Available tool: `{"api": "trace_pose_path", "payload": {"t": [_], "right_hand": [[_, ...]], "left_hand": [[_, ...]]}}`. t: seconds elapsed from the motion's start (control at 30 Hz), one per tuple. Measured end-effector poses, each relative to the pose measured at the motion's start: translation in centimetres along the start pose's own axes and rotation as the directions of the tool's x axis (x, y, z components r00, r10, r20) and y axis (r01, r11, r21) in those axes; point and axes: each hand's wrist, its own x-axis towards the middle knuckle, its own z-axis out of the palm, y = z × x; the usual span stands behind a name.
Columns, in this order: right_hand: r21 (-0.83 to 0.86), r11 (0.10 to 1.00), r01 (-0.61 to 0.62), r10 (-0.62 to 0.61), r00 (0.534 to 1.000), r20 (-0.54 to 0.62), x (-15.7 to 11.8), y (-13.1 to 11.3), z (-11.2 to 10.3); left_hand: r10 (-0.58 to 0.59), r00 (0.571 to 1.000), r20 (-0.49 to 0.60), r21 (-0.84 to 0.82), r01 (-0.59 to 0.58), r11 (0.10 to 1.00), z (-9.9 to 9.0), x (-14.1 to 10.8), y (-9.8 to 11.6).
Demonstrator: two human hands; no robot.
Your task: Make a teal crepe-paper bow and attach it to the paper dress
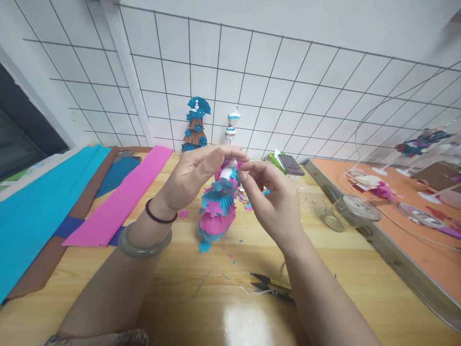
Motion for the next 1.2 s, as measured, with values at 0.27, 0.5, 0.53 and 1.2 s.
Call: {"api": "trace_pose_path", "payload": {"t": [0.27,0.5,0.53,1.2], "right_hand": [[-0.06,0.998,-0.021,0.026,0.995,0.092,0.0,-0.6,-0.4],[0.031,0.997,-0.072,0.067,0.987,0.146,-0.1,-0.9,-0.7],[0.038,0.996,-0.077,0.07,0.986,0.152,0.0,-0.9,-0.8],[-0.07,0.996,0.047,-0.025,0.956,0.293,0.3,-0.1,-2.0]], "left_hand": [[-0.013,0.999,0.053,-0.022,0.014,1.0,0.1,-0.1,0.3],[-0.052,0.996,0.068,-0.028,0.054,0.998,0.2,-0.1,0.5],[-0.058,0.996,0.062,-0.03,0.06,0.998,0.2,-0.1,0.5],[-0.076,0.996,0.037,-0.077,0.079,0.994,-0.1,-0.1,0.2]]}}
